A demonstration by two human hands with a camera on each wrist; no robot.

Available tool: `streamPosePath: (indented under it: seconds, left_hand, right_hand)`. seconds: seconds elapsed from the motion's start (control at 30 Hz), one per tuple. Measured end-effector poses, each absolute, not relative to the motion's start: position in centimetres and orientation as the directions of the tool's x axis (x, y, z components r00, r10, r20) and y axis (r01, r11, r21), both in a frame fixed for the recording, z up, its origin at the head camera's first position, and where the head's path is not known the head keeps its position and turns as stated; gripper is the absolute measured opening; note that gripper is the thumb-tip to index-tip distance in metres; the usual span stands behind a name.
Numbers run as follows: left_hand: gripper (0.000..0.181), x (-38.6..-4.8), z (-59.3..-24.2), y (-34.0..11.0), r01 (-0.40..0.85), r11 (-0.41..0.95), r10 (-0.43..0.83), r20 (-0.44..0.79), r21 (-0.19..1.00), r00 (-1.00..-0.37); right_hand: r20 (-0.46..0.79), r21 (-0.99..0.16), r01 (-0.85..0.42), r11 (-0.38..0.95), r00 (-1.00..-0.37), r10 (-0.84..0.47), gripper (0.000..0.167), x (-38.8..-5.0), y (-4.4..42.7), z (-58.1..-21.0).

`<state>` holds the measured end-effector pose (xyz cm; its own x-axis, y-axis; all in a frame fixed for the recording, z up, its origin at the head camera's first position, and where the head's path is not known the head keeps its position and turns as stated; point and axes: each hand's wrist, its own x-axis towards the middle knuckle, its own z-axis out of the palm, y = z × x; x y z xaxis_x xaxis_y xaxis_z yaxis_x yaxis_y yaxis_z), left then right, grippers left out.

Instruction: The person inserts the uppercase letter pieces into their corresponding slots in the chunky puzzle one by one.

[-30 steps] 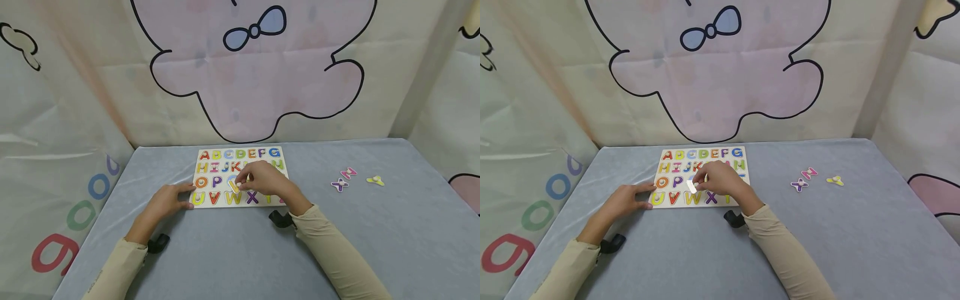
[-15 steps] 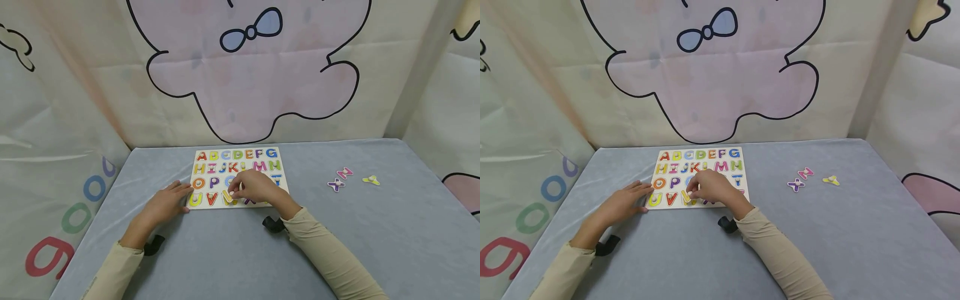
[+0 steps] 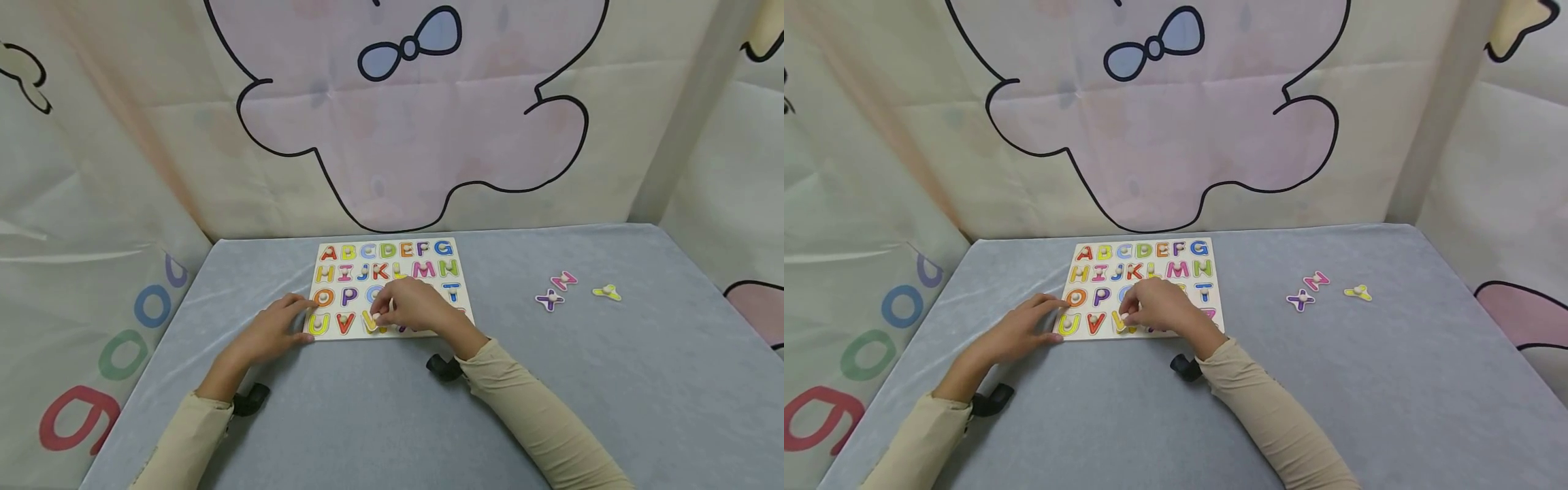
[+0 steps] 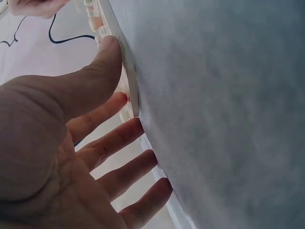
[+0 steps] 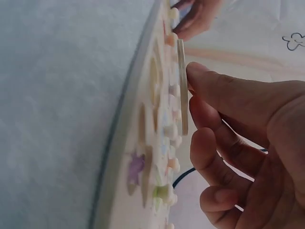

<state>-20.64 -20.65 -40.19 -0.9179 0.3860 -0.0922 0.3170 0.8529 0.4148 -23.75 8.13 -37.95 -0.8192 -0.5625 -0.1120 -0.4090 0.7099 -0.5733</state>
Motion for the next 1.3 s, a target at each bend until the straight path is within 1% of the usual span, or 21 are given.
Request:
streamPosePath:
  seconds: [0.17, 0.53, 0.6, 0.67, 0.77, 0.83, 0.97, 1.13, 1.3]
  left_hand:
    - [0.052, -20.8, -40.3, -20.8, 0.333, 0.851, 0.393, -0.072, 0.406, -0.917]
    - [0.054, -21.1, -40.1, -20.7, 0.323, 0.867, 0.381, -0.088, 0.381, -0.92]
    - [0.054, -21.2, -40.2, -20.7, 0.317, 0.87, 0.376, -0.093, 0.377, -0.922]
    - [0.054, -21.2, -40.2, -20.7, 0.315, 0.873, 0.375, -0.098, 0.373, -0.922]
    - [0.055, -21.1, -40.3, -20.7, 0.313, 0.876, 0.373, -0.102, 0.368, -0.922]
    - [0.055, -21.1, -40.3, -20.8, 0.315, 0.877, 0.373, -0.101, 0.364, -0.922]
    - [0.055, -21.0, -40.2, -20.9, 0.316, 0.879, 0.371, -0.093, 0.358, -0.924]
    - [0.055, -21.1, -39.9, -21.0, 0.319, 0.883, 0.369, -0.091, 0.344, -0.925]
    - [0.057, -21.1, -40.2, -20.7, 0.314, 0.884, 0.364, -0.089, 0.345, -0.927]
  right_hand:
    - [-0.123, -0.549, -0.398, 0.735, -0.832, -0.542, 0.005, -23.6, 7.7, -38.9]
    - [-0.114, -0.488, -0.384, 0.784, -0.862, -0.494, 0.004, -23.2, 7.1, -39.5]
    - [-0.127, -0.497, -0.379, 0.781, -0.859, -0.497, 0.007, -23.3, 7.3, -39.4]
    - [-0.131, -0.525, -0.36, 0.771, -0.861, -0.492, 0.015, -23.6, 7.9, -38.8]
    - [-0.105, -0.566, -0.331, 0.755, -0.879, -0.464, 0.029, -24.3, 9.9, -37.2]
    - [-0.076, -0.588, -0.312, 0.746, -0.897, -0.436, 0.033, -24.7, 11.8, -35.9]
    - [-0.058, -0.6, -0.282, 0.749, -0.918, -0.392, 0.034, -25.3, 16.1, -34.2]
    - [-0.033, -0.605, -0.24, 0.759, -0.945, -0.325, 0.032, -25.7, 21.9, -32.9]
    - [-0.022, -0.58, -0.205, 0.789, -0.963, -0.267, 0.034, -25.7, 27.5, -31.8]
